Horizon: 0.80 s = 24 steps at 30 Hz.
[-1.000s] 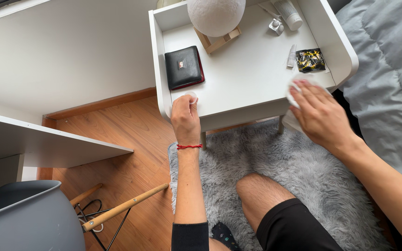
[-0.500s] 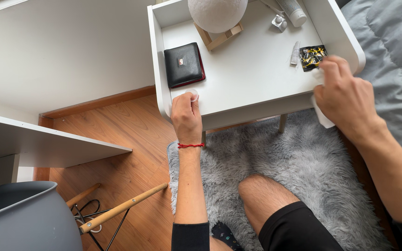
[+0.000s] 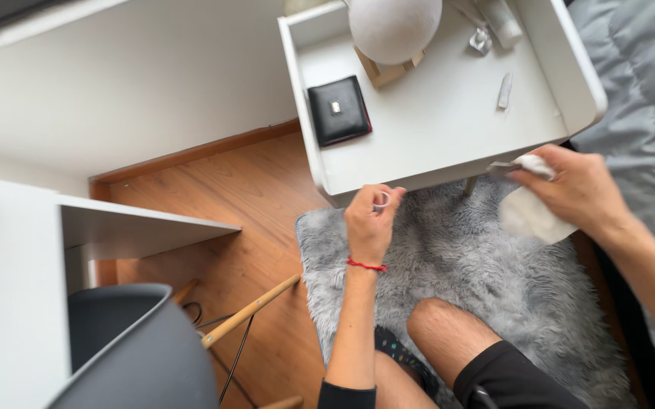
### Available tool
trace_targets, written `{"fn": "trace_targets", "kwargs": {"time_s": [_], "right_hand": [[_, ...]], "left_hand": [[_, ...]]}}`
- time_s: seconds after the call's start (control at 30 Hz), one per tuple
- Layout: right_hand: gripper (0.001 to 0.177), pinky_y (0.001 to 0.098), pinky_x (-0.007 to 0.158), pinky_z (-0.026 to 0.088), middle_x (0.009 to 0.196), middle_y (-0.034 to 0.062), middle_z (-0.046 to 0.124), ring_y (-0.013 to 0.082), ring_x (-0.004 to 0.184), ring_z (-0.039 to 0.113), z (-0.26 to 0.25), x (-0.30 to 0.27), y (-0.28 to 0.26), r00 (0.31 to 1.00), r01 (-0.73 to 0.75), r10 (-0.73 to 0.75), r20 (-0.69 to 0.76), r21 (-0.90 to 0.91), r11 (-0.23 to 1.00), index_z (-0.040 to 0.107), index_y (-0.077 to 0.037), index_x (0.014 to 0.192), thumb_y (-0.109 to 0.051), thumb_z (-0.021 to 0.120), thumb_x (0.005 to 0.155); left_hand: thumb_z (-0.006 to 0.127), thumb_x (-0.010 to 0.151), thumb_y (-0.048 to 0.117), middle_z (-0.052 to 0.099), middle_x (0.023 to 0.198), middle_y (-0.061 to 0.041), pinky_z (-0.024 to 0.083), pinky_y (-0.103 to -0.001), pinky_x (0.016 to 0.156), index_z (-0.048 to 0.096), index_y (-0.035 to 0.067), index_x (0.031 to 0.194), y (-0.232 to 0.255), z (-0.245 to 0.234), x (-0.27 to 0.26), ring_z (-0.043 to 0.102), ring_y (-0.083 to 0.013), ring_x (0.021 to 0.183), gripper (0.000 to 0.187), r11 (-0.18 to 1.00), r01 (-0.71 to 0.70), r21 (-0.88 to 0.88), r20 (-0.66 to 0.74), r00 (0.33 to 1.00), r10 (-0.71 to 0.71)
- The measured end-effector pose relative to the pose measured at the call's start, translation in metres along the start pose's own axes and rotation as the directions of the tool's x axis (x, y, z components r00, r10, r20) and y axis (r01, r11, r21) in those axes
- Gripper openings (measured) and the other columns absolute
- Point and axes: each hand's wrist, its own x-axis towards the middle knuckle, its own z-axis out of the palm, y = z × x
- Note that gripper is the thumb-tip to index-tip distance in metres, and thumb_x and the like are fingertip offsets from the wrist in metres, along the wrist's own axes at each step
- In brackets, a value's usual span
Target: The person wipes the top surface and the interior of a white nightstand drawer with a cloth, and then organizes items inside the drawer by hand.
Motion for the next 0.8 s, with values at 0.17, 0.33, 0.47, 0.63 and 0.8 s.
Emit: {"fn": "trace_targets", "kwargs": {"time_s": [0.17, 0.33, 0.47, 0.63, 0.8], "right_hand": [[0.028, 0.0292, 0.059, 0.053, 0.086, 0.0047, 0.074, 0.0105, 0.070, 0.066, -0.035, -0.015, -0.099, 0.926, -0.324, 0.127, 0.356, 0.576, 0.750, 0.077, -0.004, 0.112, -0.013, 0.079, 0.086], [0.034, 0.0252, 0.060, 0.055, 0.088, 0.0042, 0.077, 0.0079, 0.072, 0.065, -0.112, -0.043, -0.207, 0.941, -0.061, -0.085, 0.326, 0.412, 0.909, 0.074, -0.004, 0.112, -0.019, 0.082, 0.082], [0.034, 0.0299, 0.058, 0.051, 0.080, 0.0077, 0.072, 0.0126, 0.065, 0.062, -0.180, -0.068, -0.254, 0.842, -0.226, 0.033, 0.539, 0.297, 0.928, 0.073, -0.002, 0.107, -0.030, 0.077, 0.090], [0.035, 0.0418, 0.057, 0.049, 0.081, 0.0129, 0.065, 0.0261, 0.062, 0.060, -0.197, -0.129, -0.316, 0.644, -0.358, 0.066, 0.762, 0.224, 0.906, 0.075, -0.006, 0.114, -0.035, 0.069, 0.096], [0.062, 0.0450, 0.077, 0.063, 0.106, 0.0136, 0.065, 0.0272, 0.093, 0.071, -0.184, -0.240, -0.358, 0.336, -0.172, -0.265, 0.904, 0.336, 0.926, 0.051, -0.001, 0.132, -0.011, 0.081, 0.079]], "left_hand": [[0.080, 0.091, 0.012, 0.072, 0.123, -0.011, 0.057, -0.023, 0.080, 0.042, 0.007, 0.078, 0.082, -0.013, -0.022, 0.070, -0.0090, 0.097, 0.041, 0.782, 0.108, -0.614, 0.161, 0.987, -0.010], [0.081, 0.094, 0.003, 0.074, 0.112, -0.019, 0.052, -0.021, 0.076, 0.039, 0.008, 0.081, 0.179, -0.061, -0.069, 0.061, -0.0090, 0.091, 0.044, 0.668, 0.048, -0.743, -0.022, 0.995, -0.096], [0.080, 0.086, 0.003, 0.072, 0.092, -0.010, 0.060, -0.026, 0.067, 0.038, 0.009, 0.072, 0.245, -0.120, -0.137, 0.066, -0.0091, 0.077, 0.045, 0.707, 0.111, -0.698, -0.253, 0.886, -0.389], [0.083, 0.088, 0.001, 0.071, 0.088, -0.004, 0.052, -0.025, 0.068, 0.039, 0.010, 0.074, 0.275, -0.167, -0.256, 0.057, -0.0056, 0.076, 0.047, 0.822, -0.039, -0.569, -0.577, 0.731, -0.364], [0.082, 0.088, 0.009, 0.059, 0.074, 0.002, 0.062, -0.032, 0.067, 0.044, 0.014, 0.074, 0.349, -0.196, -0.409, 0.063, -0.0101, 0.071, 0.041, 0.546, -0.203, -0.813, -0.563, 0.515, -0.647]]}}
